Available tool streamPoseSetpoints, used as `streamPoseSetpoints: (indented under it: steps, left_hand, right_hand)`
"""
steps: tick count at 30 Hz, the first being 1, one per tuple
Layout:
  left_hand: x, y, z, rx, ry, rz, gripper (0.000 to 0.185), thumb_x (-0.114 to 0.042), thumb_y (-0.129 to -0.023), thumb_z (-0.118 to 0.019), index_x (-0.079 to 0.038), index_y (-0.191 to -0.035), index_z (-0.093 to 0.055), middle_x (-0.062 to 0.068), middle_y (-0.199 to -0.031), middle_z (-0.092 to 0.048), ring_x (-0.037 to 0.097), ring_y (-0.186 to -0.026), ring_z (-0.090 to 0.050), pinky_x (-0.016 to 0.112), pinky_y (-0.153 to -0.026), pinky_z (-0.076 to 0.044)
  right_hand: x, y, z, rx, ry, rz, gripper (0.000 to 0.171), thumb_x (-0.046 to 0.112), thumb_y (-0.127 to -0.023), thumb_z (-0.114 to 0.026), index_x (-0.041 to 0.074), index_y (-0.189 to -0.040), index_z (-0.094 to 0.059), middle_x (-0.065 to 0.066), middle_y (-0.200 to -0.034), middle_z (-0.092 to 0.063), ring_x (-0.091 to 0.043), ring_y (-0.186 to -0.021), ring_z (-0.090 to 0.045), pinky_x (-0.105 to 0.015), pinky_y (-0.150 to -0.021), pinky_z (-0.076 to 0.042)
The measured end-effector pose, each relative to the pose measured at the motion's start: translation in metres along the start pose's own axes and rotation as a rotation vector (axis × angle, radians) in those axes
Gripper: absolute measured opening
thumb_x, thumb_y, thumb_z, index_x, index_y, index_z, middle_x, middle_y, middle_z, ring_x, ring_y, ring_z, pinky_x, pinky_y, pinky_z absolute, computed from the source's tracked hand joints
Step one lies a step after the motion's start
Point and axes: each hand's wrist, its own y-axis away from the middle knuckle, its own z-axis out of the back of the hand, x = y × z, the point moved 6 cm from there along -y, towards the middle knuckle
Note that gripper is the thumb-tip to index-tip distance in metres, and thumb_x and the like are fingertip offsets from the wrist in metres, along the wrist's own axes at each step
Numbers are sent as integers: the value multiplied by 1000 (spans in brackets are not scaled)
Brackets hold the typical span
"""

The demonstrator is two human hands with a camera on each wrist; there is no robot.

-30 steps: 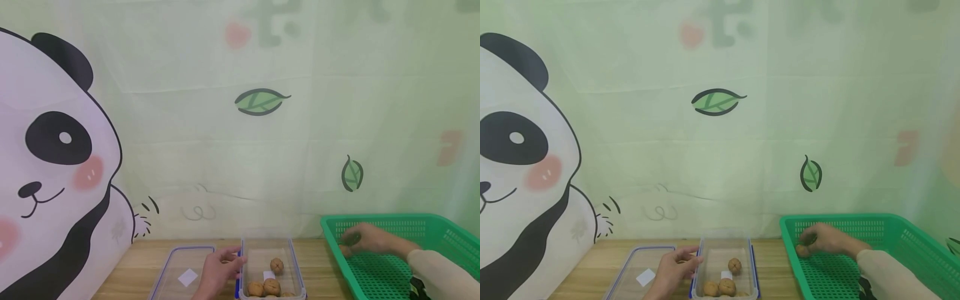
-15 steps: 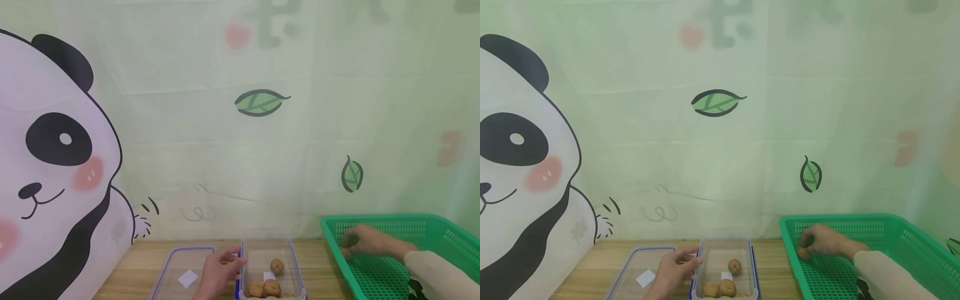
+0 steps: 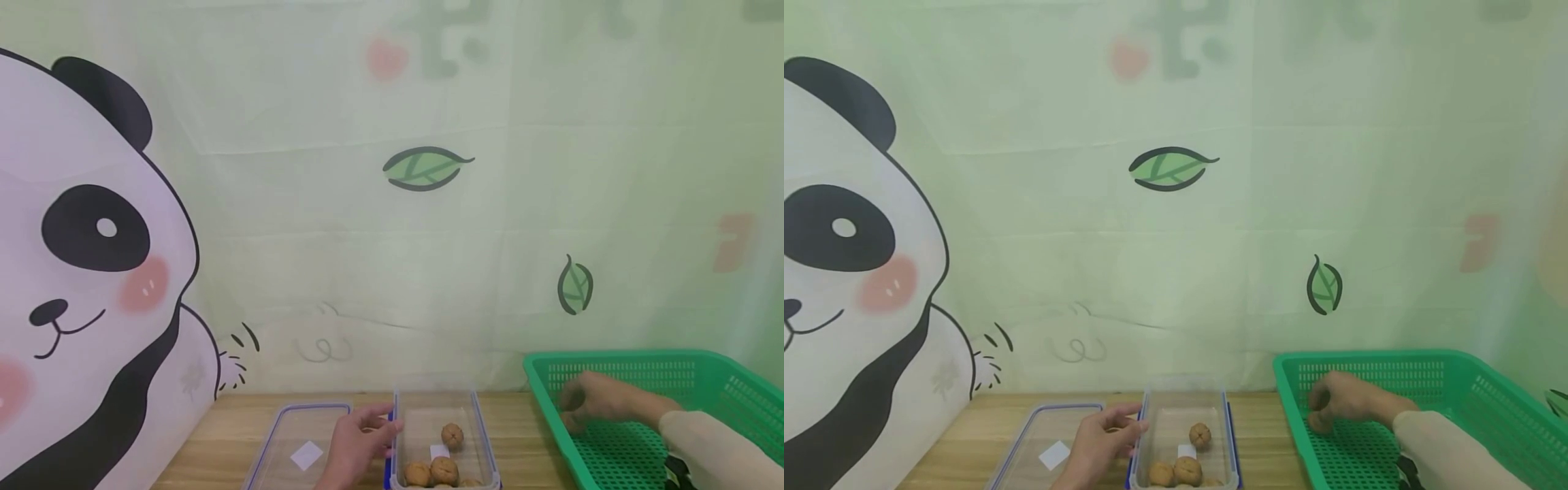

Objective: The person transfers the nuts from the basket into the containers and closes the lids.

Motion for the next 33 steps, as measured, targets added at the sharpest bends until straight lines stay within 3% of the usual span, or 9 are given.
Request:
streamPoseSetpoints:
  steps: [8, 17, 22, 28, 33]
  left_hand:
    - [2, 0, 0, 0, 6, 7, 44, -12, -95, -82, 8, -131, -68, 11, -98, -70, 19, -80, -71, 34, -71, -68]
    - [4, -1, 0, -2, 15, 5, 43, -10, -95, -81, 9, -131, -67, 11, -98, -70, 19, -80, -71, 34, -70, -68]
    - [2, 0, 0, 4, 22, 0, 43, -9, -95, -81, 10, -131, -67, 11, -98, -70, 19, -80, -71, 34, -70, -68]
    - [0, 1, 0, 8, 16, -1, 43, -11, -95, -82, 8, -131, -68, 11, -99, -70, 19, -80, -71, 34, -71, -68]
    - [0, 1, 0, 7, 5, 2, 44, -12, -95, -82, 7, -131, -68, 11, -98, -70, 19, -80, -72, 34, -71, -68]
  right_hand:
    - [0, 2, -1, 29, -25, 12, 20, 10, -88, -83, 3, -106, -78, -8, -104, -75, -31, -94, -71, -60, -86, -62]
    - [12, 8, 9, 15, -34, 150, 15, 16, -94, -79, 6, -104, -78, -1, -99, -75, -21, -86, -70, -46, -75, -64]
    - [22, 14, 21, -38, -38, 166, 20, 18, -98, -77, 3, -110, -77, -4, -102, -76, -20, -88, -71, -45, -78, -65]
    - [38, 23, 37, -112, -13, 171, 27, 22, -99, -76, 1, -116, -76, -9, -111, -77, -30, -101, -73, -54, -86, -64]
    - [54, 29, 49, -189, 27, 192, 28, 28, -98, -79, 6, -114, -77, -6, -113, -77, -30, -105, -72, -49, -88, -64]
